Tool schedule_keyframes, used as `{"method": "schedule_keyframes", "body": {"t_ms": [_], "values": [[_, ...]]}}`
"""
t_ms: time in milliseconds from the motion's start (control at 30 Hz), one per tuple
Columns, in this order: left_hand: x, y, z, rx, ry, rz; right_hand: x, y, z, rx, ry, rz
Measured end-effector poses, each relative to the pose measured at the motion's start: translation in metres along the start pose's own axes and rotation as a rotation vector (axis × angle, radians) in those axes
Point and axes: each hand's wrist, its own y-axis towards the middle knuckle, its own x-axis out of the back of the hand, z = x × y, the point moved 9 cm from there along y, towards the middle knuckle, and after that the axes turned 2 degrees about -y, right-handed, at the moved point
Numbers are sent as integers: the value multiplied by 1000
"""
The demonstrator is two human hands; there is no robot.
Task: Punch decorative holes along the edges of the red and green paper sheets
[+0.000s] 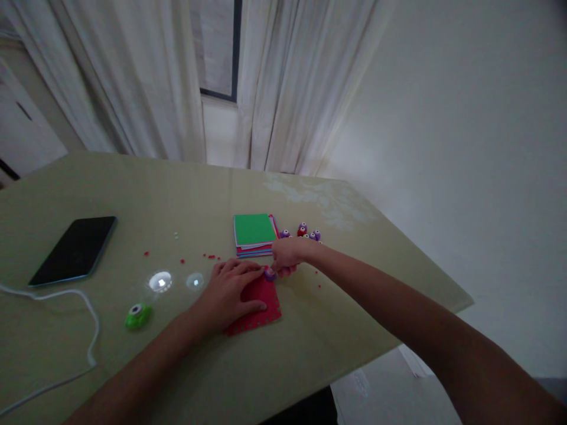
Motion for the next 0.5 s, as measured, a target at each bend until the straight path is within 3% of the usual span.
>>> {"method": "schedule_keyframes", "body": {"t_ms": [167, 267, 367, 500], "values": [[0, 0, 0, -7, 5, -6, 0, -17, -14, 5, 100, -63], [0, 0, 0, -9, 4, -6, 0, -21, -30, 58, 328, -171], [0, -1, -1, -5, 5, -7, 5, -25, -29, 260, 422, -326], [0, -3, 1, 2, 28, -33, 0, -37, -12, 513, 255, -521]]}}
